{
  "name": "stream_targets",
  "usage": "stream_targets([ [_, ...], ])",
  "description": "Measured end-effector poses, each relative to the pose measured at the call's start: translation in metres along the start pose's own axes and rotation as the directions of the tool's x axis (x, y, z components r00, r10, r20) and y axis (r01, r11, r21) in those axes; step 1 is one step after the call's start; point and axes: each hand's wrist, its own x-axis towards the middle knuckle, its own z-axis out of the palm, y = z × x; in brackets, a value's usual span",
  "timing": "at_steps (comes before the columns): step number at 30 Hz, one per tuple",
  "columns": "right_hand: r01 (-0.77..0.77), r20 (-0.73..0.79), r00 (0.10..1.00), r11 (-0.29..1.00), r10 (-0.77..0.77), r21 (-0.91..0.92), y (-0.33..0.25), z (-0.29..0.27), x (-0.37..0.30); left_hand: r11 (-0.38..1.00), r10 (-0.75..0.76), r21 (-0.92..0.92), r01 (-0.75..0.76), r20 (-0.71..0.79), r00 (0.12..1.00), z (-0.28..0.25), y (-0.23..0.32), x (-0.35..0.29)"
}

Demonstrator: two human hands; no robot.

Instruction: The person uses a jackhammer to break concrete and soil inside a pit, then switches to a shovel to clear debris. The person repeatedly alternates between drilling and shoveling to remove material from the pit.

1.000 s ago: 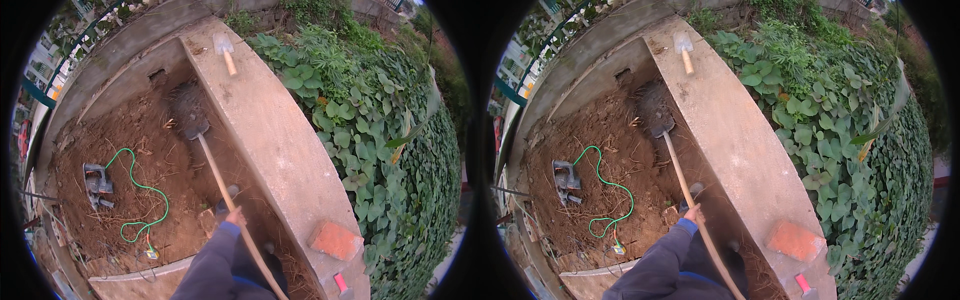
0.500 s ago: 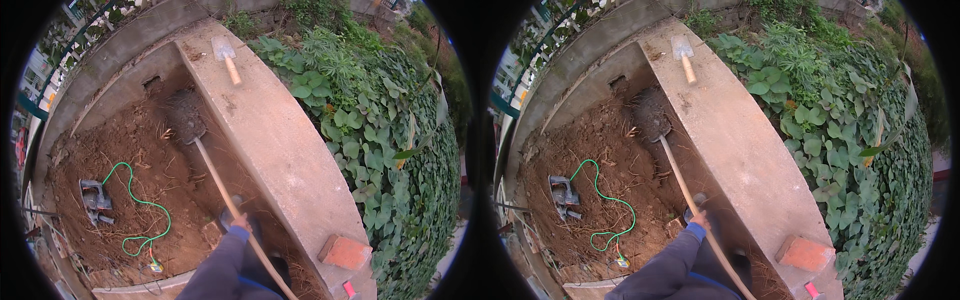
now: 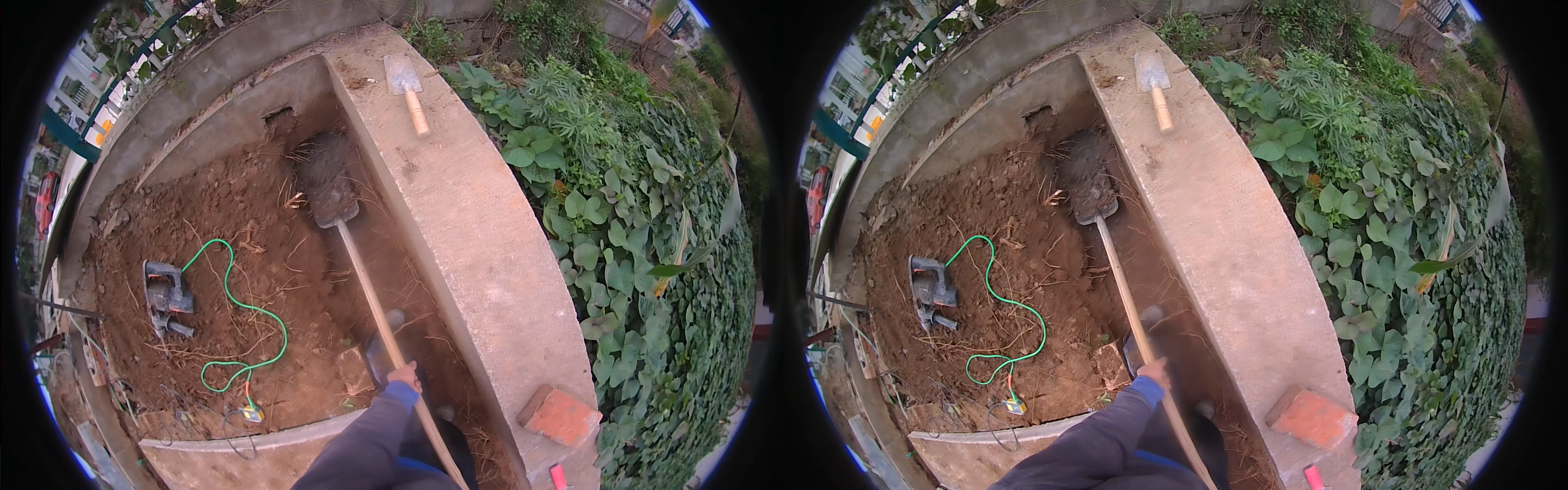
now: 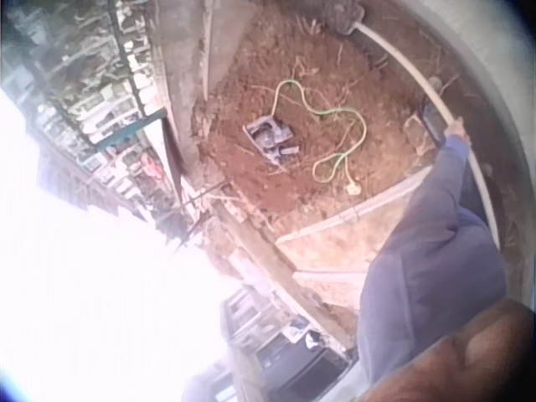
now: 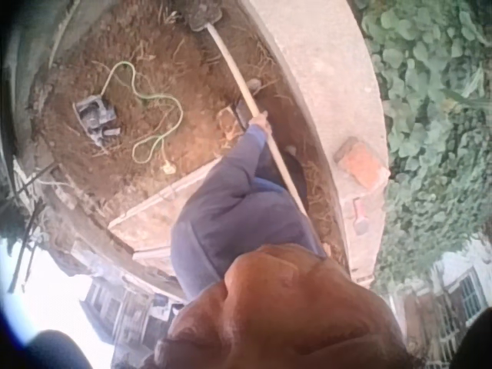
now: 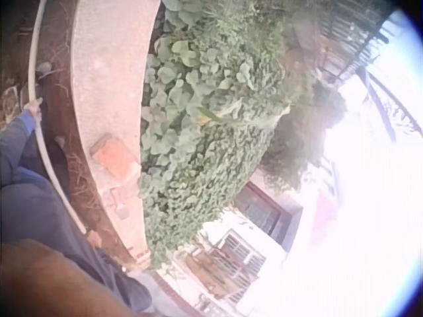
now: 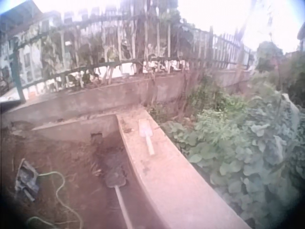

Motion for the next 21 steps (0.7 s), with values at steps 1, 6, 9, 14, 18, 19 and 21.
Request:
stream_targets([
  [1,0.000,-0.010,1.000,1.000,0.000,0.002,-0.006,0.002,0.006,1.000,-0.003,0.002,0.003,-0.024,1.000,0.003,0.007,0.002],
  [6,0.009,-0.033,0.999,1.000,-0.008,0.008,-0.040,-0.002,0.028,1.000,0.023,-0.008,-0.022,0.037,0.999,0.029,0.065,0.016],
  [9,0.013,-0.036,0.999,1.000,-0.012,0.027,-0.060,-0.014,0.030,0.999,0.042,-0.017,-0.041,0.065,0.997,0.033,0.074,0.006],
  [14,0.007,-0.016,1.000,0.999,-0.006,0.037,-0.080,-0.023,0.023,0.994,0.010,0.107,-0.010,-0.008,1.000,0.014,0.071,-0.016],
  [18,0.005,-0.003,1.000,1.000,-0.005,0.030,-0.086,-0.021,0.023,0.992,0.008,0.126,0.001,-0.069,0.998,0.011,0.099,0.003],
  [19,0.011,-0.008,1.000,1.000,-0.011,0.027,-0.087,-0.020,0.024,0.993,-0.018,0.115,0.024,-0.053,0.998,0.010,0.097,0.008],
  [21,0.025,-0.020,0.999,0.999,-0.025,0.024,-0.088,-0.016,0.027,0.996,0.015,0.090,-0.010,-0.052,0.999,0.008,0.090,0.017],
])
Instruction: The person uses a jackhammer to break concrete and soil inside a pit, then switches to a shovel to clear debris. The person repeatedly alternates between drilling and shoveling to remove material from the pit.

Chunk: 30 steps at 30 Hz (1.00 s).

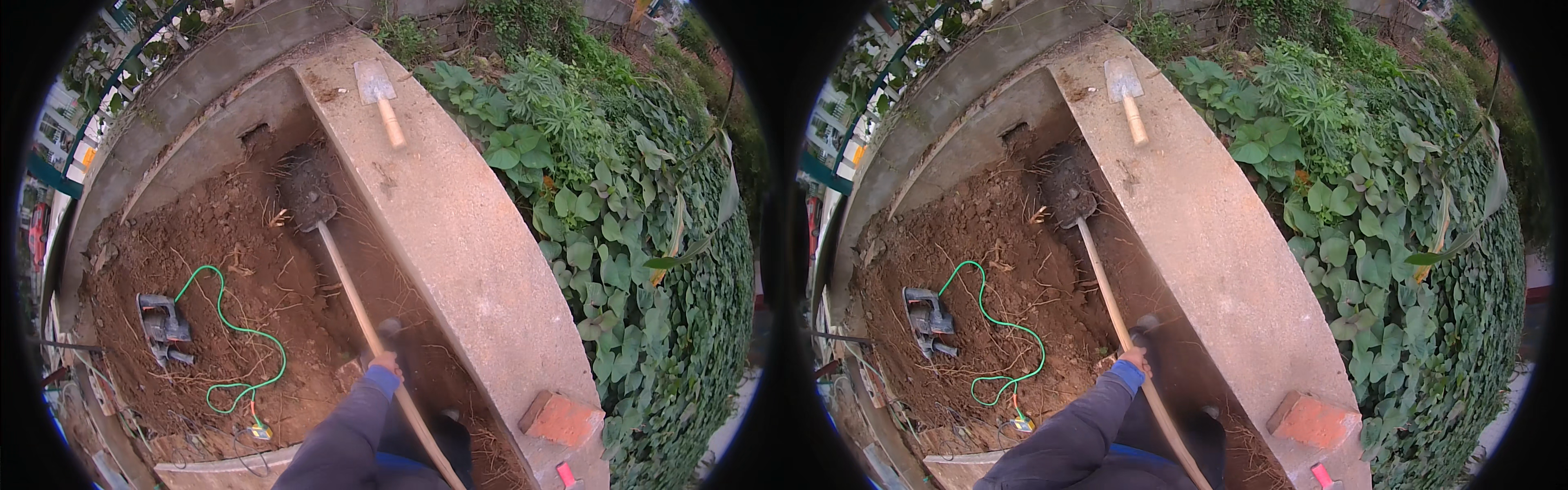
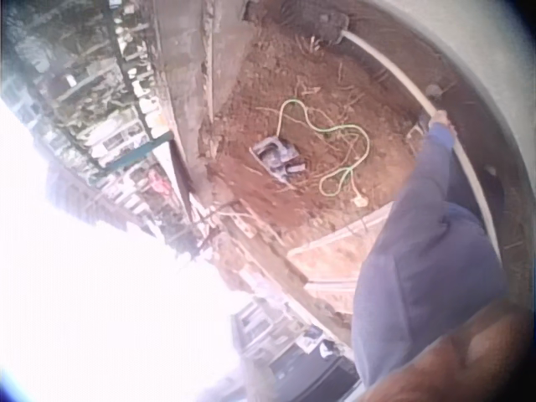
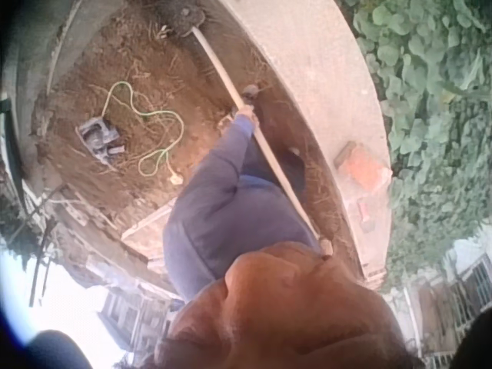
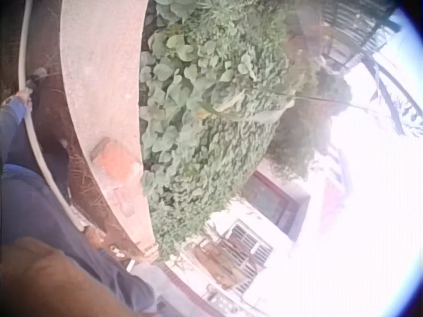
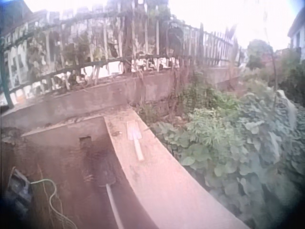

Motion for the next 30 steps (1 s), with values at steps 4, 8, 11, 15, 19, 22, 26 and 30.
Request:
stream_targets([
  [4,0.018,-0.035,0.999,1.000,-0.018,0.002,-0.005,0.007,0.005,1.000,0.024,0.009,-0.024,-0.053,0.998,-0.011,-0.022,0.005],
  [8,0.005,-0.011,1.000,1.000,-0.005,0.000,-0.010,0.011,0.007,0.997,-0.053,0.053,0.058,-0.105,0.993,-0.011,-0.009,0.018],
  [11,0.003,-0.012,1.000,1.000,-0.004,-0.005,-0.009,0.014,0.008,0.999,0.053,0.009,-0.052,-0.059,0.997,-0.003,0.007,0.029],
  [15,0.021,-0.031,0.999,1.000,-0.021,0.004,-0.003,0.020,0.009,0.994,0.089,0.059,-0.088,-0.019,0.996,-0.004,-0.009,0.018],
  [19,0.012,-0.007,1.000,1.000,-0.012,0.014,-0.004,0.026,0.007,0.995,0.066,0.080,-0.062,-0.038,0.997,-0.015,-0.009,0.009],
  [22,0.020,0.005,1.000,1.000,-0.020,0.009,-0.015,0.034,0.011,0.995,0.054,0.085,-0.049,-0.055,0.997,-0.014,0.022,0.029],
  [26,0.033,-0.009,0.999,0.998,-0.033,0.047,-0.034,0.044,0.025,0.981,0.131,0.140,-0.133,0.028,0.991,-0.013,0.069,0.059],
  [30,0.032,-0.012,0.999,0.994,-0.031,0.102,-0.042,0.056,0.032,0.963,0.193,0.153,-0.223,0.190,0.963,-0.007,0.085,0.070],
])
